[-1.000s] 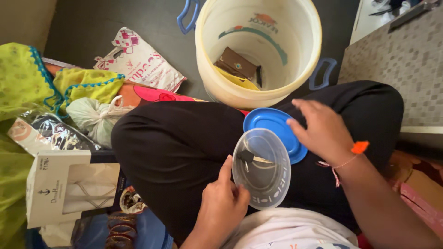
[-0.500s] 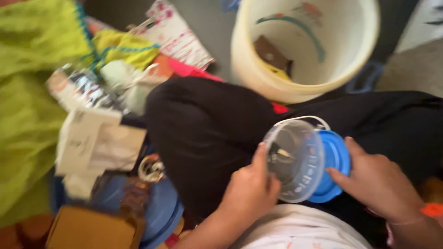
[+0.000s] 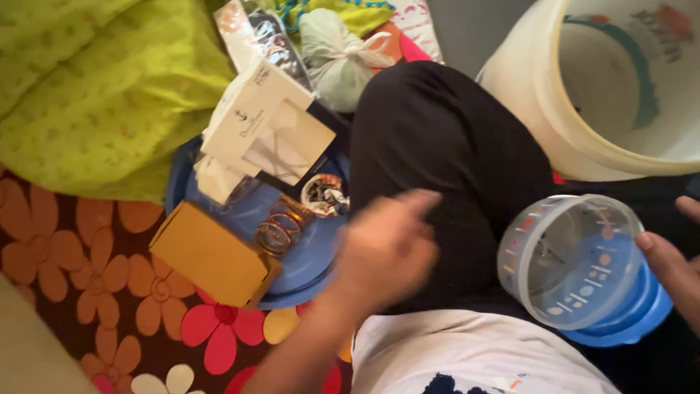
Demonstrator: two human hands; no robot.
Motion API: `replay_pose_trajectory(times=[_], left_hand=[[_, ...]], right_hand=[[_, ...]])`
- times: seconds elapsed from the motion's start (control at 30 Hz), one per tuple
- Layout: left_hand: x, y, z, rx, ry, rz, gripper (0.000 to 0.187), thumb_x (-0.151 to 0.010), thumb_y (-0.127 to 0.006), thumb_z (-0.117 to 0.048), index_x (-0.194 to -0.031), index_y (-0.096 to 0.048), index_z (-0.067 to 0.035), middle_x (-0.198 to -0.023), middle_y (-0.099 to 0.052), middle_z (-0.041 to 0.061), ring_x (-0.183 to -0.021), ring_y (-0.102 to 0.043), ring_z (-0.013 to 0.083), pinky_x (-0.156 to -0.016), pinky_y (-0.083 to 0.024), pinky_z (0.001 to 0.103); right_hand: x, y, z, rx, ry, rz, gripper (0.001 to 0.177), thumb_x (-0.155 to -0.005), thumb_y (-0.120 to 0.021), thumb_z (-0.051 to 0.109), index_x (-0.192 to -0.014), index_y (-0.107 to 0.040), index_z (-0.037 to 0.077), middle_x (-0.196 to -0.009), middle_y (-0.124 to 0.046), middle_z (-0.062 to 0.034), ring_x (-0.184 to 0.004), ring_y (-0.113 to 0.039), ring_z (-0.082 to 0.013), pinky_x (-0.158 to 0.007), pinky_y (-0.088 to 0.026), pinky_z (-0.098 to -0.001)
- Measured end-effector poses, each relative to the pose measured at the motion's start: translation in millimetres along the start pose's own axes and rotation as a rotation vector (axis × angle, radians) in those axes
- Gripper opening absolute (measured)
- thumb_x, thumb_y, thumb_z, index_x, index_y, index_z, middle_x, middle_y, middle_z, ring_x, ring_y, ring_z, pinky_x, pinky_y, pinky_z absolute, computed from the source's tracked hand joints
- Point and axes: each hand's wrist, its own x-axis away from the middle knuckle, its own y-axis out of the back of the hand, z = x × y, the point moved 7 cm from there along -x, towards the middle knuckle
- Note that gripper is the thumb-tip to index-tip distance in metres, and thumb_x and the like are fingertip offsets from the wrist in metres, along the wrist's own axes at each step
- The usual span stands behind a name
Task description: The person sits on the floor and organizes various small items, including keys, a charging cable, jewelry, and hair ties, into a small plastic container. They also handle a comb and a yellow cloth, placing them into a larger bucket.
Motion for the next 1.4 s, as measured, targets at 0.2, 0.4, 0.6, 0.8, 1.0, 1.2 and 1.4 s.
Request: replay_pose_trajectory(times=[0.2, 0.4, 0.6, 0.8, 1.0, 1.2, 1.4], left_hand=[[42.3, 114.3, 157.5, -0.902, 0.546, 0.239, 0.06, -0.065, -0.077, 0.001, -0.123, -0.061, -0.004, -0.117, -0.062, 0.02, -0.108, -0.061, 0.0415, -0.089, -0.052, 0.049], [66.3, 104.5, 217.4, -0.499, 0.331, -0.002, 0.071, -0.068, -0.081, -0.001, -0.136, -0.059, -0.004, -0.133, -0.061, 0.021, -0.119, -0.058, 0.0431, -0.097, -0.049, 0.047], [59.8, 84.7, 269.0, -0.213, 0.301, -0.008, 0.057, -0.069, -0.075, 0.001, -0.125, -0.062, 0.002, -0.119, -0.066, 0.022, -0.105, -0.068, 0.0354, -0.091, -0.054, 0.038], [54.8, 70.3, 278.3, -0.074, 0.428, 0.033, 0.038, -0.075, -0.061, 0.008, -0.111, -0.071, -0.002, -0.105, -0.072, 0.019, -0.096, -0.073, 0.0324, -0.086, -0.057, 0.037], [32.9, 94.3, 162.8, -0.333, 0.464, 0.168, 0.039, -0.073, -0.068, 0.003, -0.11, -0.07, -0.008, -0.095, -0.076, 0.017, -0.088, -0.076, 0.0315, -0.076, -0.058, 0.04], [-27.9, 33.4, -21.1, -0.081, 0.045, 0.011, 0.038, -0.081, -0.076, -0.006, -0.118, -0.066, -0.01, -0.1, -0.077, 0.012, -0.092, -0.08, 0.0247, -0.073, -0.062, 0.035], [-50.3, -113.9, -123.9, 0.113, -0.322, 0.436, 0.044, -0.079, -0.077, -0.006, -0.12, -0.063, -0.002, -0.1, -0.073, 0.015, -0.088, -0.074, 0.0334, -0.074, -0.058, 0.042]], right_hand=[[-2.2, 2.5, 37.5, 0.117, 0.011, 0.026, 0.066, -0.107, -0.068, 0.024, -0.163, -0.046, -0.001, -0.062, -0.067, -0.017, -0.056, -0.073, -0.0278, -0.048, -0.058, -0.0373], [3.4, 8.6, 85.1, 0.068, 0.067, -0.041, 0.059, -0.099, -0.075, 0.017, -0.154, -0.058, 0.002, -0.058, -0.059, -0.0134, -0.048, -0.061, -0.0228, -0.047, -0.048, -0.0344], [8.1, 8.6, 105.2, 0.054, 0.102, -0.028, 0.056, -0.098, -0.076, 0.013, -0.15, -0.061, 0.001, -0.061, -0.06, -0.0126, -0.048, -0.061, -0.0205, -0.046, -0.045, -0.0337], [17.1, 12.1, 115.0, -0.071, 0.168, -0.036, 0.05, -0.095, -0.076, 0.008, -0.142, -0.063, -0.003, -0.064, -0.064, -0.0115, -0.052, -0.064, -0.0166, -0.048, -0.047, -0.027], [22.4, 43.8, 116.3, -0.142, 0.103, -0.083, 0.051, -0.096, -0.078, 0.012, -0.144, -0.066, -0.001, -0.063, -0.067, -0.0087, -0.056, -0.062, -0.0117, -0.05, -0.046, -0.0242], [40.2, 88.1, 159.7, 0.051, 0.038, -0.247, 0.043, -0.086, -0.084, 0.015, -0.126, -0.073, 0.002, -0.069, -0.07, -0.0094, -0.056, -0.061, -0.0101, -0.055, -0.048, -0.0246], [49.9, 103.7, 140.6, -0.013, -0.037, -0.235, 0.043, -0.082, -0.082, 0.021, -0.121, -0.073, 0.005, -0.07, -0.072, -0.0084, -0.054, -0.065, -0.0092, -0.054, -0.05, -0.0259]])
